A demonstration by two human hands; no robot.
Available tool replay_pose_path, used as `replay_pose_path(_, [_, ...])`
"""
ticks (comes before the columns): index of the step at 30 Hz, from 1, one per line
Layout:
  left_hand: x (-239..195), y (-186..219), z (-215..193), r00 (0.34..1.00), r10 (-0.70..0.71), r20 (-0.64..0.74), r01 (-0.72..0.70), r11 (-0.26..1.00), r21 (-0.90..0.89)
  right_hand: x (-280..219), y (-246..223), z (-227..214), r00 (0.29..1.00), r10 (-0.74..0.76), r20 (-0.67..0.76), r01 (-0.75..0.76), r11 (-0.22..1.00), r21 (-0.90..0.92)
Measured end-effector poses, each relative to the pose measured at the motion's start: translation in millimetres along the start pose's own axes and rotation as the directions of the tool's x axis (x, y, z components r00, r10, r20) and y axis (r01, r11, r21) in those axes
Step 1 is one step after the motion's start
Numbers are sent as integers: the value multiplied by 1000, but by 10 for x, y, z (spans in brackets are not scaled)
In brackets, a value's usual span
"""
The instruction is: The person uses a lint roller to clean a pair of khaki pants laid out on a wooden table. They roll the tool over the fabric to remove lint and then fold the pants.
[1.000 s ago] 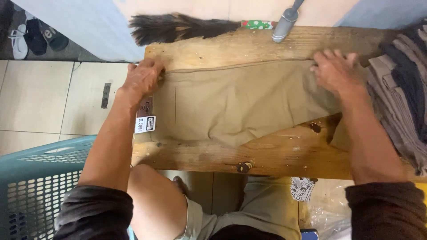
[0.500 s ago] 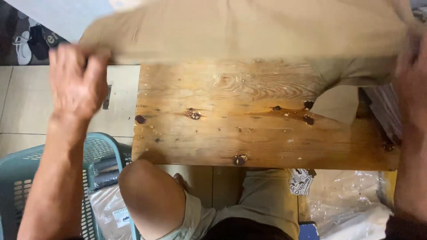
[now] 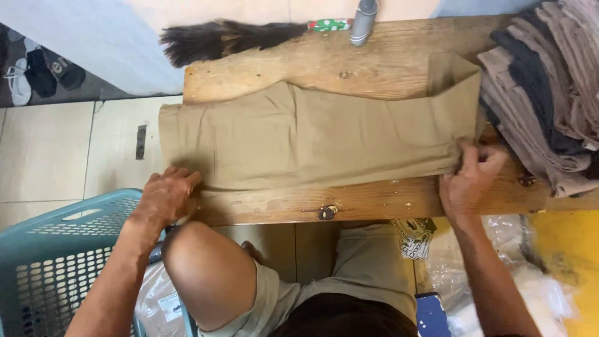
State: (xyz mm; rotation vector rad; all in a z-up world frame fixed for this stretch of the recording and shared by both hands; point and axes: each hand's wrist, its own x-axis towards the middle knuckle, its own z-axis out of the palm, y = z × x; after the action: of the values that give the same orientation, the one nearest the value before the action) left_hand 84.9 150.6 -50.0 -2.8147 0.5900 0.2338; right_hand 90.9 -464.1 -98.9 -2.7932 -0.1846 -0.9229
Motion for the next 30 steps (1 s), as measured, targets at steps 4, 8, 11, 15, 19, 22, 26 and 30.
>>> replay_pose_path(4, [395, 444, -930, 838, -181, 516, 305, 938, -166, 75, -236, -5, 859, 511, 6, -463, 773, 432])
replay_pose_path(8, [789, 1214, -1505, 984, -43, 176, 110, 913, -393, 132, -368, 133, 436, 711, 552, -489, -328, 808])
replay_pose_path(11, [977, 1640, -1410, 937, 151, 315, 2, 900, -436, 109, -257, 300, 612, 768, 191, -63, -194, 979])
replay_pose_path(15, [1234, 1737, -886, 945, 129, 300, -4, 923, -384, 598, -585, -36, 704, 689, -173, -29, 271, 962])
replay_pose_path(19, [1246, 1694, -789, 995, -10, 97, 81, 634, -769, 812, -1259, -334, 998, -50, 43, 13, 793, 609])
replay_pose_path(22, [1305, 1645, -697, 996, -91, 13, 39, 291, -956, 642, -1546, -411, 651, -547, 527, 176, 783, 596])
replay_pose_path(26, [1297, 1661, -573, 996, -90, 24, 42, 204, -978, 242, -1546, -128, 519, -805, 286, 497, 557, 666])
replay_pose_path(30, [1272, 1662, -477, 996, -88, 29, 39, 120, -992, 156, -1770, -149, 833, -550, -55, 355, 456, 816])
